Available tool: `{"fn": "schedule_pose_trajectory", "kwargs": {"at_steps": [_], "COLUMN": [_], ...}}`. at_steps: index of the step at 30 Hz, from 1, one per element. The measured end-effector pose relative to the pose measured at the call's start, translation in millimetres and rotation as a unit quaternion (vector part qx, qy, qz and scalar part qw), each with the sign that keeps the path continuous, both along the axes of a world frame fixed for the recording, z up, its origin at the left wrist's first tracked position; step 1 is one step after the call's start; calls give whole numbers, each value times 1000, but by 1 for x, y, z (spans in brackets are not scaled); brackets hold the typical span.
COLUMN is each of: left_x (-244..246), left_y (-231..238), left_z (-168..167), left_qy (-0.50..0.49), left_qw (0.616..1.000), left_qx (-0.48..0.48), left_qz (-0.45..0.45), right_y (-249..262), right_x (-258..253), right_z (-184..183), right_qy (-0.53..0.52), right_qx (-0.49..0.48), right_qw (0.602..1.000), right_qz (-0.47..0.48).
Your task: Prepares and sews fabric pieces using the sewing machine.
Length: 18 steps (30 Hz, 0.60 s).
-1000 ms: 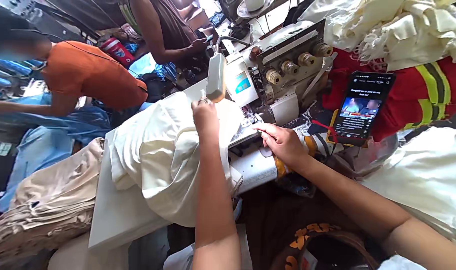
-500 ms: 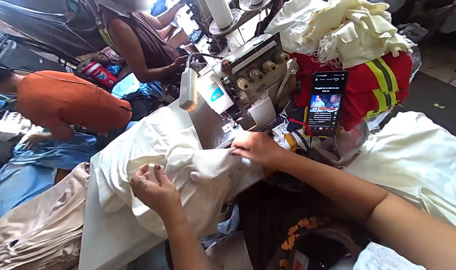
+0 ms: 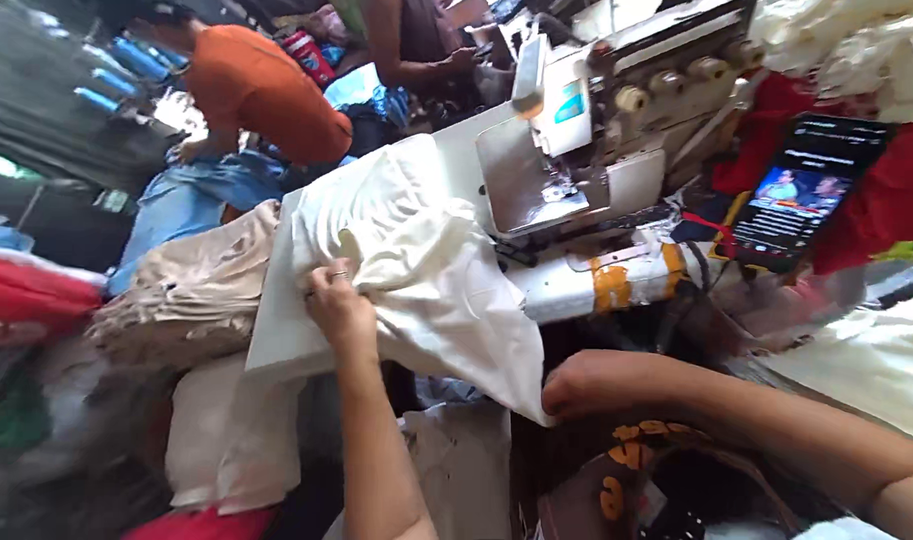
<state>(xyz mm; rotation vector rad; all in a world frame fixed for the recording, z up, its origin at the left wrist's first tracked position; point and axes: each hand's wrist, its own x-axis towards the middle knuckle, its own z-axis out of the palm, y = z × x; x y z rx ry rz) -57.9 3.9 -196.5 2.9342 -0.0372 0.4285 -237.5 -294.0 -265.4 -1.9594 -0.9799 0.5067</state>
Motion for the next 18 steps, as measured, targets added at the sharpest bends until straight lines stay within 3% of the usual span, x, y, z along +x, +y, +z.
{"fn": "schedule_pose_trajectory", "kwargs": {"at_steps": [2, 4, 6, 9, 14, 18], "left_x": [-17, -33, -34, -5, 28, 14], "left_y": [-15, -44, -72, -94, -88, -61], "left_z": [-22, -47, -72, -94, -81, -47], "left_qy": [-32, -36, -5, 37, -28, -40], "left_qw": [996, 979, 959, 963, 957, 932], "left_qx": [-12, -48, -53, -47, -85, -177], "left_qz": [-80, -195, -278, -263, -277, -313], "right_y": [5, 12, 25, 38, 43, 47], "right_x": [21, 47, 74, 109, 124, 128], "right_z": [-1, -4, -13, -29, -52, -38], "right_qy": [-7, -36, -95, -171, -221, -151], "right_qx": [-2, 47, 85, 81, 30, -2], "right_qw": [999, 987, 947, 896, 878, 884], "right_qz": [-34, -152, -296, -402, -423, -442]}}
